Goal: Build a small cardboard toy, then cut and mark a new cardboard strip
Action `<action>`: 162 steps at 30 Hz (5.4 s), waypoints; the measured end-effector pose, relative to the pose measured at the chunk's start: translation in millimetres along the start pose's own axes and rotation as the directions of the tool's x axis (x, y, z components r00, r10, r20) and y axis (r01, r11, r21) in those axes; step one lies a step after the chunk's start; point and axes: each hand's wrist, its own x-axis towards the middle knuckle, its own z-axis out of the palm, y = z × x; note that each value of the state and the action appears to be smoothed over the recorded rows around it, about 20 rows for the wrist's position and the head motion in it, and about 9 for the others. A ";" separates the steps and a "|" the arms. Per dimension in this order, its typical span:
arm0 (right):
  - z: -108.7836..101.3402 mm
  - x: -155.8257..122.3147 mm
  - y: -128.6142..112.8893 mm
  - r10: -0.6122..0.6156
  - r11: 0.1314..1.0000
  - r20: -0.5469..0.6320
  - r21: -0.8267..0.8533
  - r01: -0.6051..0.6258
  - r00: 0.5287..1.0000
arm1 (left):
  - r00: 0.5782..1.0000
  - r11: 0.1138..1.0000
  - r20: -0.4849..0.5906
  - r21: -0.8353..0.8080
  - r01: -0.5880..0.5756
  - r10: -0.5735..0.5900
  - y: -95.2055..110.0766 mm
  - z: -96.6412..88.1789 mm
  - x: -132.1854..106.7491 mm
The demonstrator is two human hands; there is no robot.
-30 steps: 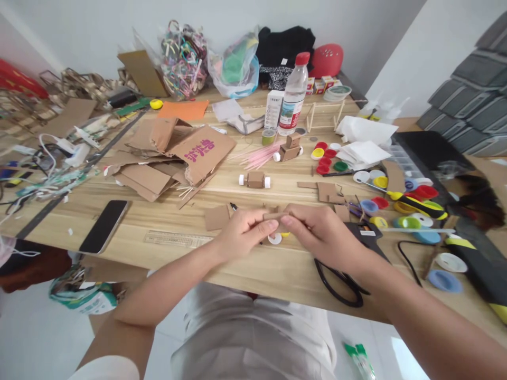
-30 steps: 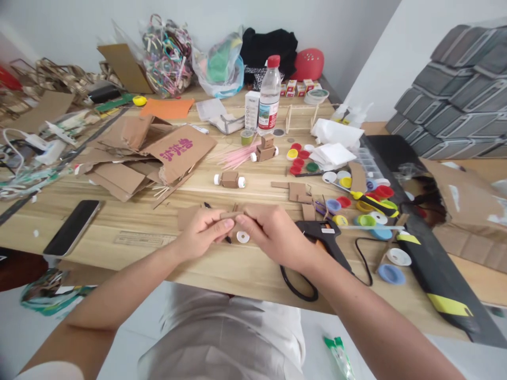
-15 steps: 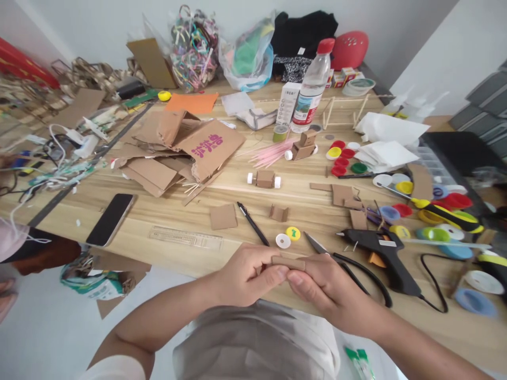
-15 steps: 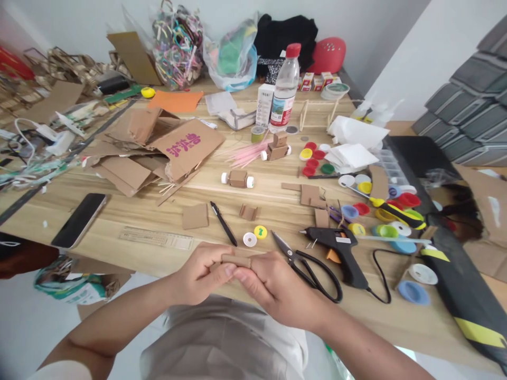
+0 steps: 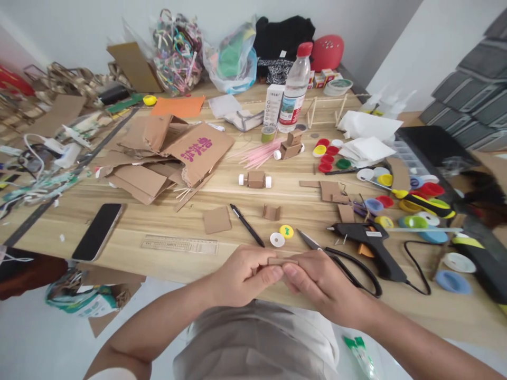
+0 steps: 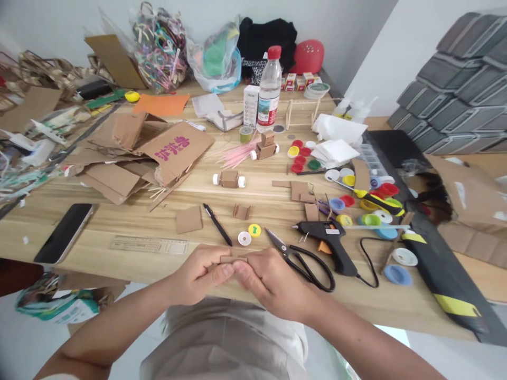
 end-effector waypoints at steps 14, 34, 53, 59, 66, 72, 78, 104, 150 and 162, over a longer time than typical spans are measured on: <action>-38.8 17.4 -8.1 0.040 0.973 -0.200 -0.215 -0.084 0.979 | 0.977 0.950 -0.152 0.253 0.185 -0.149 5.7 -19.7 12.6; -35.0 31.4 1.1 -0.051 0.998 -0.418 -0.048 0.034 0.907 | 0.924 0.822 -0.324 -0.570 -0.020 -0.202 -12.8 -5.1 39.4; -39.7 51.0 -10.0 -0.039 0.975 -0.296 -0.218 -0.028 0.955 | 0.904 0.930 -0.418 -0.359 -0.074 -0.089 -15.6 -36.6 36.4; -44.7 49.1 -10.1 0.016 0.984 -0.265 -0.165 -0.062 0.964 | 0.951 0.990 -0.307 -0.143 -0.007 -0.038 -2.3 -49.0 35.9; -48.8 58.5 -6.2 0.072 0.988 -0.218 -0.116 -0.099 0.973 | 0.980 0.985 -0.174 -0.155 0.072 -0.099 5.6 -59.9 47.4; -64.0 59.4 12.9 0.037 0.973 -0.161 -0.218 -0.072 0.986 | 0.975 0.981 -0.189 -0.177 0.082 -0.116 -6.1 -72.2 54.3; -69.2 58.6 46.5 0.017 0.778 -0.010 -0.628 -0.020 1.000 | 0.939 0.877 -0.238 -0.467 0.113 -0.248 -22.3 -81.9 47.3; -81.6 46.8 -20.4 -0.235 0.567 0.131 -0.787 0.245 0.963 | 0.950 0.861 -0.151 -0.478 0.172 -0.273 -5.6 -56.6 71.5; -93.0 62.9 -23.1 -0.407 0.751 -0.121 -0.609 0.256 0.905 | 0.937 0.783 -0.102 -0.583 0.217 -0.335 12.5 -47.7 84.8; -81.5 52.7 -20.5 -0.411 0.763 -0.214 -0.613 0.205 0.886 | 0.930 0.714 -0.053 -0.656 0.243 -0.365 7.4 -46.6 77.7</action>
